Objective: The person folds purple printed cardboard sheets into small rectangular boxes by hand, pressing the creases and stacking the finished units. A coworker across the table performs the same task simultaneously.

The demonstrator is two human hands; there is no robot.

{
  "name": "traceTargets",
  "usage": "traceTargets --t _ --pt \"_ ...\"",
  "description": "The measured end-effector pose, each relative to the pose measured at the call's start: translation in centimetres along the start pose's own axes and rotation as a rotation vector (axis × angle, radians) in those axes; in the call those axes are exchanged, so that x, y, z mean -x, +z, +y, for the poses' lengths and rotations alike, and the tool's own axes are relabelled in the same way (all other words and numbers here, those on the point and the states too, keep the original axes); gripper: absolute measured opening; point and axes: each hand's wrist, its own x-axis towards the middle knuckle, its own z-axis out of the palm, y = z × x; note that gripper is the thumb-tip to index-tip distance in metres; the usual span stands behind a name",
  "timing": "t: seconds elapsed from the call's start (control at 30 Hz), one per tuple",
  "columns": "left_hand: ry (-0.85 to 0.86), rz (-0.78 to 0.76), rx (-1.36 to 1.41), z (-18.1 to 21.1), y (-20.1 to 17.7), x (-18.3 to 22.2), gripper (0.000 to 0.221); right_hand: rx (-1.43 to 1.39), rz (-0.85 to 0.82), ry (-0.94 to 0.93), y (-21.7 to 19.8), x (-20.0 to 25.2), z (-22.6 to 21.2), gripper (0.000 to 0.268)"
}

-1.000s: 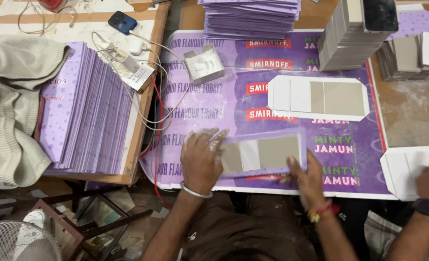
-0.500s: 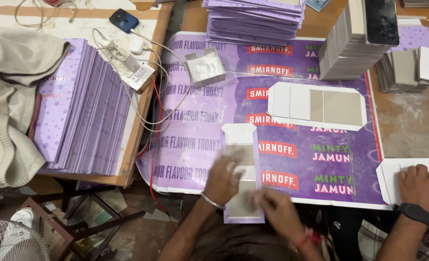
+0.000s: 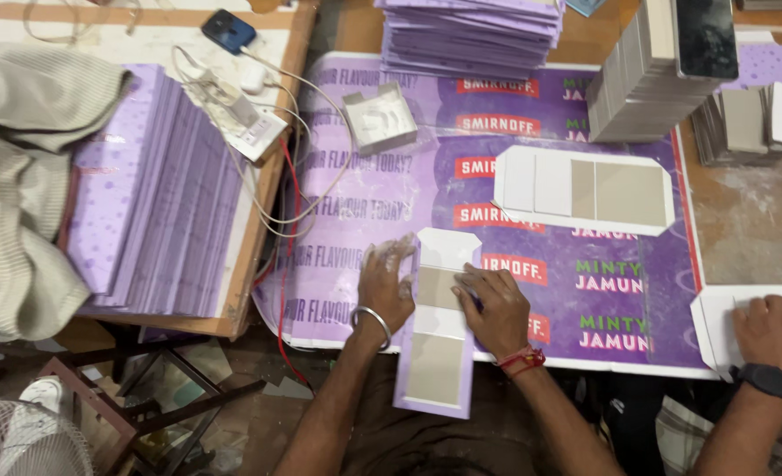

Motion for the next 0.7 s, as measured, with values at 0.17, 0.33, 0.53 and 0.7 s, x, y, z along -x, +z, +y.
traceTargets --t 0.17,0.33,0.53,0.7 --pt "-0.074 -0.005 0.062 -0.4 0.5 0.1 0.079 0.009 0.052 0.088 -0.2 0.5 1.8 0.026" --pt "-0.069 -0.019 0.03 0.3 -0.1 -0.4 0.083 0.102 0.053 0.136 -0.6 -1.1 2.8 0.035" --pt "-0.133 -0.158 -0.099 0.0 -0.4 -2.9 0.087 0.131 0.063 0.148 0.4 -0.8 3.3 0.028" --pt "-0.226 -0.255 -0.201 -0.8 0.8 -6.2 0.079 0.153 -0.035 0.145 0.1 -0.5 3.8 0.04"
